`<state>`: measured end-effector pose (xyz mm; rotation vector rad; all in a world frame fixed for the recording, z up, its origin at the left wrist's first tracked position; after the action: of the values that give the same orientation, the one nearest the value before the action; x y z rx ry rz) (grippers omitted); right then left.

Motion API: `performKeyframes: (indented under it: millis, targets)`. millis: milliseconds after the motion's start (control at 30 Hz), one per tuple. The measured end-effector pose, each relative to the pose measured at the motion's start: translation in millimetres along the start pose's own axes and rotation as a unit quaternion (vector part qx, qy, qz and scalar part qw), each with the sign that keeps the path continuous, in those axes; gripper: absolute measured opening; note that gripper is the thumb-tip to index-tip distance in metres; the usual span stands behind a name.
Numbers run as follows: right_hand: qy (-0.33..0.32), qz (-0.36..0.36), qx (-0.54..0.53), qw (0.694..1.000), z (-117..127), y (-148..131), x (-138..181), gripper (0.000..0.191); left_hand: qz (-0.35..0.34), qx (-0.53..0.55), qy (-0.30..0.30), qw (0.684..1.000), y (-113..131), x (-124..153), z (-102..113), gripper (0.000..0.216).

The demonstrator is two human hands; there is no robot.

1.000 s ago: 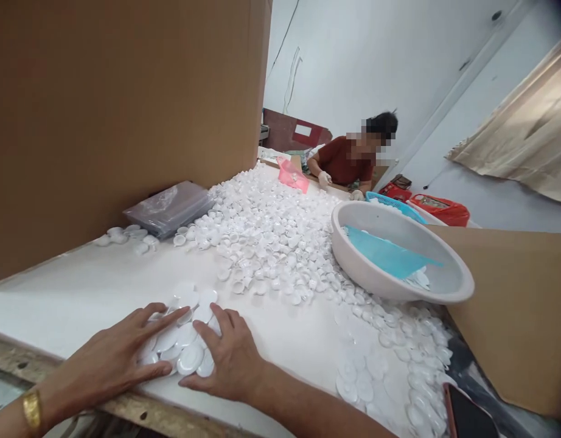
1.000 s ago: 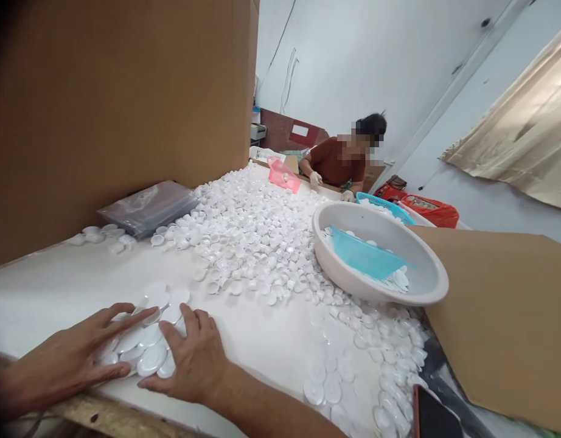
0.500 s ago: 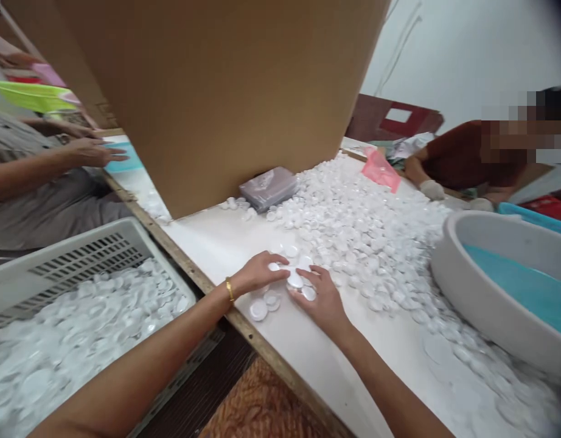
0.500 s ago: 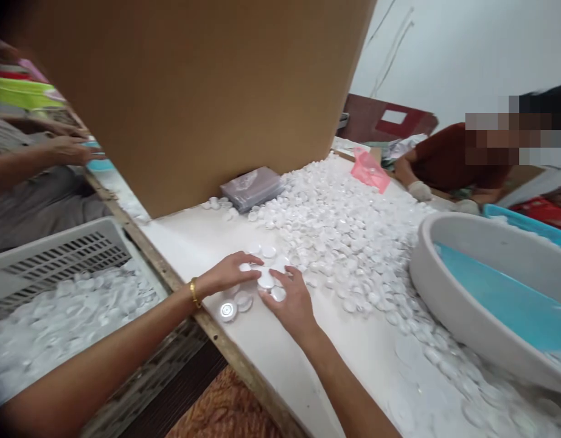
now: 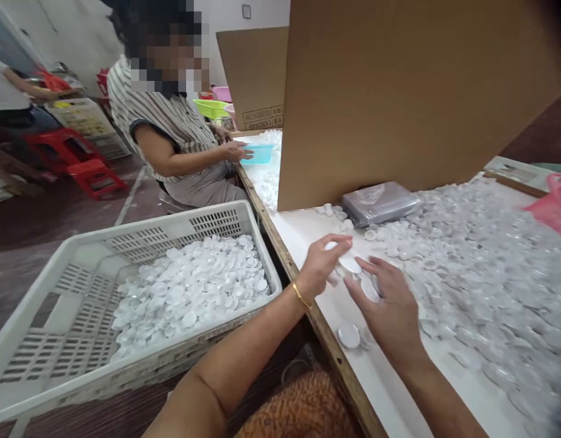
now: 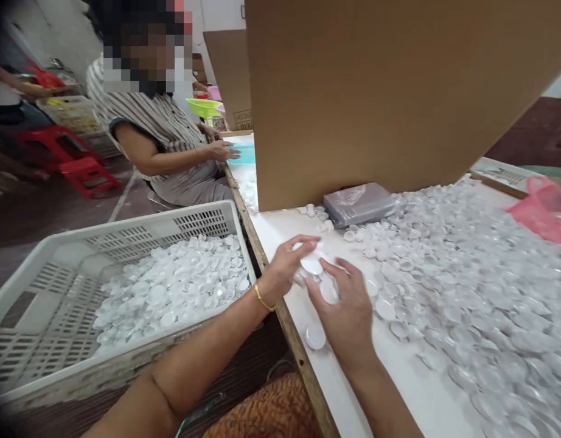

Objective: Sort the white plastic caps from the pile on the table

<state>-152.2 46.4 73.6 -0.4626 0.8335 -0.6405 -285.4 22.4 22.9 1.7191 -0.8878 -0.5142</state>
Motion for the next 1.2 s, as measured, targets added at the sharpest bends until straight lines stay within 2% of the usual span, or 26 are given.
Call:
performKeyframes:
  millis: [67, 133, 167, 267, 333, 400, 433, 500, 533, 567, 633, 667, 767, 867, 933, 1000, 1067, 1133, 1200]
  targets:
    - [-0.024, 0.030, -0.079, 0.996, -33.3, -36.8, -8.3, 0.034, -0.055, 0.040, 0.047, 0.997, 28.9, 4.1, 42.8, 0.038]
    - [-0.069, 0.032, -0.154, 0.985, -76.5, -68.2, -9.5, 0.034, -0.116, 0.034, 0.124, 0.985, 51.3, 12.7, 98.8, 0.037]
    - [-0.100, 0.021, -0.187, 0.977, -100.6, -81.0, -7.4, 0.037, -0.125, 0.016, 0.164, 0.978, 56.0, 18.1, 127.8, 0.038]
    - [-0.249, -0.056, -0.235, 0.938, -176.5, -106.1, 12.0, 0.050, -0.070, -0.093, 0.348, 0.930, 49.1, 44.9, 218.9, 0.041]
    - [-0.318, -0.098, -0.258, 0.907, -207.9, -115.1, 27.6, 0.061, -0.041, -0.120, 0.383, 0.915, 39.3, 60.4, 259.6, 0.046]
    - [-0.336, -0.096, -0.267, 0.898, -215.6, -119.8, 35.8, 0.061, -0.007, -0.147, 0.387, 0.910, 28.4, 70.6, 288.6, 0.047]
    - [-0.338, -0.089, -0.267, 0.898, -212.6, -119.9, 37.8, 0.058, 0.008, -0.214, 0.369, 0.904, 26.6, 71.3, 296.9, 0.044]
    - [-0.325, -0.067, -0.260, 0.907, -195.1, -115.4, 37.2, 0.047, 0.011, -0.349, 0.345, 0.871, 28.8, 67.3, 304.6, 0.038]
    - [-0.310, -0.051, -0.252, 0.915, -181.3, -110.8, 34.6, 0.043, -0.001, -0.410, 0.333, 0.849, 32.1, 62.2, 301.5, 0.035]
    - [-0.284, -0.034, -0.239, 0.928, -164.4, -104.0, 30.5, 0.039, -0.026, -0.460, 0.311, 0.831, 36.6, 55.1, 291.0, 0.032]
    - [-0.214, 0.000, -0.199, 0.956, -123.8, -83.5, 20.7, 0.034, -0.102, -0.529, 0.237, 0.808, 44.2, 39.3, 247.7, 0.031]
    - [-0.170, 0.005, -0.171, 0.971, -101.2, -68.0, 15.8, 0.032, -0.146, -0.546, 0.199, 0.800, 47.3, 33.7, 218.2, 0.031]
    - [-0.038, -0.019, -0.076, 0.996, -31.5, -6.1, 7.7, 0.026, -0.286, -0.552, 0.049, 0.782, 46.2, 26.4, 108.8, 0.033]
    - [0.047, -0.073, 0.011, 0.996, 28.9, 60.3, 13.5, 0.025, -0.304, -0.563, -0.120, 0.759, 16.4, 17.8, 7.5, 0.039]
    - [0.083, -0.123, 0.082, 0.986, 60.6, 97.1, 24.4, 0.025, -0.289, -0.589, -0.208, 0.726, -9.7, 11.1, -45.2, 0.044]
    - [0.094, -0.146, 0.124, 0.977, 79.9, 119.0, 36.9, 0.027, -0.278, -0.613, -0.263, 0.691, -33.1, 5.2, -84.5, 0.054]
    - [0.084, -0.147, 0.141, 0.975, 85.8, 128.8, 47.8, 0.029, -0.273, -0.630, -0.298, 0.663, -52.9, 1.5, -112.0, 0.069]
    - [0.062, -0.141, 0.153, 0.976, 82.2, 131.7, 56.1, 0.030, -0.268, -0.650, -0.292, 0.648, -65.9, -2.0, -126.2, 0.077]
    - [0.037, -0.130, 0.174, 0.975, 74.6, 131.3, 61.4, 0.033, -0.267, -0.673, -0.264, 0.637, -71.6, -3.4, -129.5, 0.070]
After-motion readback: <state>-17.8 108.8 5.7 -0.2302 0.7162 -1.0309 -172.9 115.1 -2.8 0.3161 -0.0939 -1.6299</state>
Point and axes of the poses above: each hand's wrist, its own x-axis away from the middle knuckle, its own z-axis out of the back of the hand, y = z × x, the point moved 8 cm from there along -x, towards the middle knuckle, and after that the axes turned 2 degrees about y, right-handed, at the moved point
